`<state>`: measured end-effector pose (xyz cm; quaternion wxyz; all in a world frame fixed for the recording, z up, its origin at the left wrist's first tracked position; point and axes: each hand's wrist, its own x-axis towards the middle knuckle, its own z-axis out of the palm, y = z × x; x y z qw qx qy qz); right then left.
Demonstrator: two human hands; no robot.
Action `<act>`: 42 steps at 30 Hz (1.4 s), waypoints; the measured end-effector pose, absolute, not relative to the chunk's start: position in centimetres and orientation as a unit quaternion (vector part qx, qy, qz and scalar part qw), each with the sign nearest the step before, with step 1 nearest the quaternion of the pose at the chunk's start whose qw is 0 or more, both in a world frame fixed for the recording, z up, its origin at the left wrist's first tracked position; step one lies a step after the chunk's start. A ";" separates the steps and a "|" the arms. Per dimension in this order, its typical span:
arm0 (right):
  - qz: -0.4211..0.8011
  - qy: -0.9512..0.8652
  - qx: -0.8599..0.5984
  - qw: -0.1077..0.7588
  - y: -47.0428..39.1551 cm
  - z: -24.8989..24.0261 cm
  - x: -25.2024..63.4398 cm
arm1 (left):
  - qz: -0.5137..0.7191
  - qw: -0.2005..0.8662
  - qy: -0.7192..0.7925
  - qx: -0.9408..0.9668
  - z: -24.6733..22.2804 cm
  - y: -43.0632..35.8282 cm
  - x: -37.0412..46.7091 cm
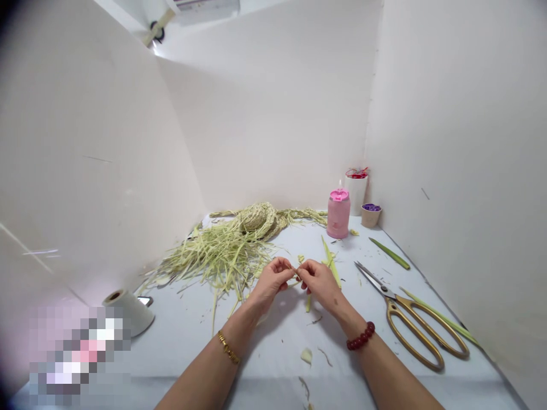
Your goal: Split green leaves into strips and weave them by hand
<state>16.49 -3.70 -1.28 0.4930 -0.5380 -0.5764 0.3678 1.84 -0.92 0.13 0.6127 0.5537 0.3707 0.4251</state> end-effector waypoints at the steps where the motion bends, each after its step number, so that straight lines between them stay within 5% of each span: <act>1: 0.362 -0.577 -0.543 0.491 -3.7 -1.3 16.5 | 0.426 0.610 0.372 0.555 0.1 -0.9 1.9; 13: 0.168 -0.658 -0.542 0.494 -4.0 -1.6 15.6 | 0.463 0.440 0.410 0.651 -1.6 -0.1 2.2; 20: 0.218 -0.634 -0.542 0.506 -3.7 -2.0 16.1 | 0.446 0.346 0.410 0.717 -1.1 -0.8 2.1; 31: 0.414 -0.542 -0.515 0.519 -3.4 -1.8 16.3 | 0.449 0.334 0.403 0.724 -1.5 -0.7 2.1; 42: 0.255 -0.617 -0.549 0.503 -3.2 -2.3 16.2 | 0.439 0.383 0.407 0.703 -1.4 -0.6 2.0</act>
